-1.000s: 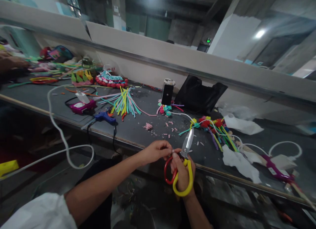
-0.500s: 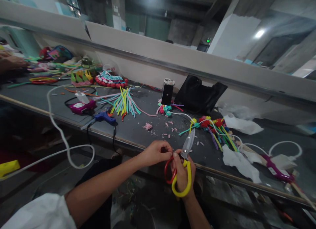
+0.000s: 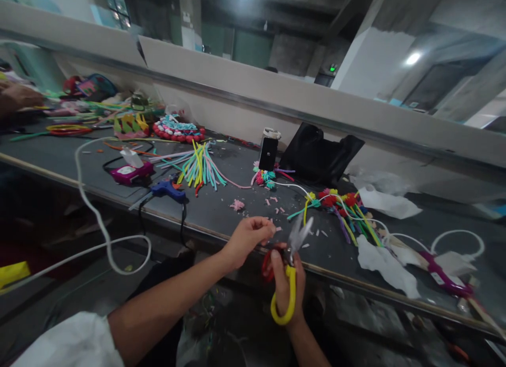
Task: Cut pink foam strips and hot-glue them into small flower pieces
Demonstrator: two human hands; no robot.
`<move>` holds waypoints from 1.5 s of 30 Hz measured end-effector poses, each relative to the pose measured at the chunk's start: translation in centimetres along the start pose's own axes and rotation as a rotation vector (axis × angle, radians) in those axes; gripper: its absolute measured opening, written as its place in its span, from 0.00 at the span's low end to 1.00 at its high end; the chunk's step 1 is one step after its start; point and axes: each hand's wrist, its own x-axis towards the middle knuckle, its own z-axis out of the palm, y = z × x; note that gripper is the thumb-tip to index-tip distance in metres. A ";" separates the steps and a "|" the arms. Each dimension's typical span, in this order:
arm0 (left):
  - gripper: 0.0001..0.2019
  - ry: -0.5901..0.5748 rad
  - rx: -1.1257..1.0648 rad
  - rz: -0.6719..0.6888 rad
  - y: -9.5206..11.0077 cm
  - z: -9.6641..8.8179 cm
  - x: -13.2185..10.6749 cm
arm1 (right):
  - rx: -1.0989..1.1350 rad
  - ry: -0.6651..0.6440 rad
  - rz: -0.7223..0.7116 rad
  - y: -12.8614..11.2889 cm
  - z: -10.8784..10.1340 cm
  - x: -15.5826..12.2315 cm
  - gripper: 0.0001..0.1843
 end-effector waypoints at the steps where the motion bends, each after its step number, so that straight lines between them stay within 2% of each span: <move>1: 0.12 -0.010 0.040 -0.015 -0.2 0.1 -0.1 | 0.022 0.030 -0.012 -0.3 -0.2 0.2 0.18; 4: 0.13 -0.067 0.124 -0.054 -0.9 0.3 -0.5 | 0.051 0.087 -0.025 -1.0 -0.9 0.7 0.16; 8: 0.13 -0.145 0.157 -0.068 -1.5 0.6 -0.8 | 0.118 0.053 0.059 -0.9 -1.3 1.0 0.16; 13: 0.09 -0.155 0.201 -0.076 -1.5 0.6 -0.6 | 0.181 0.025 0.095 -0.4 -1.2 0.9 0.15; 17: 0.06 -0.148 0.154 -0.122 -1.3 0.4 -0.4 | 0.125 -0.003 0.080 -0.3 -1.0 0.7 0.16; 21: 0.05 -0.064 -0.105 -0.075 -0.7 0.3 -0.1 | -0.038 -0.037 0.059 -0.1 -0.8 0.3 0.17; 26: 0.06 0.125 -0.335 0.073 0.0 0.4 0.4 | -0.285 -0.075 -0.079 1.0 0.1 -0.2 0.14; 29: 0.06 0.170 -0.333 0.098 -0.2 0.5 0.5 | -0.373 -0.107 -0.147 1.4 0.8 -0.3 0.12; 34: 0.07 0.258 -0.279 0.060 -1.1 0.6 0.5 | -0.422 -0.138 -0.212 1.4 1.2 -0.3 0.11; 45: 0.09 0.334 -0.212 0.048 -1.5 1.5 0.6 | -0.474 -0.122 -0.165 2.0 1.3 -0.3 0.11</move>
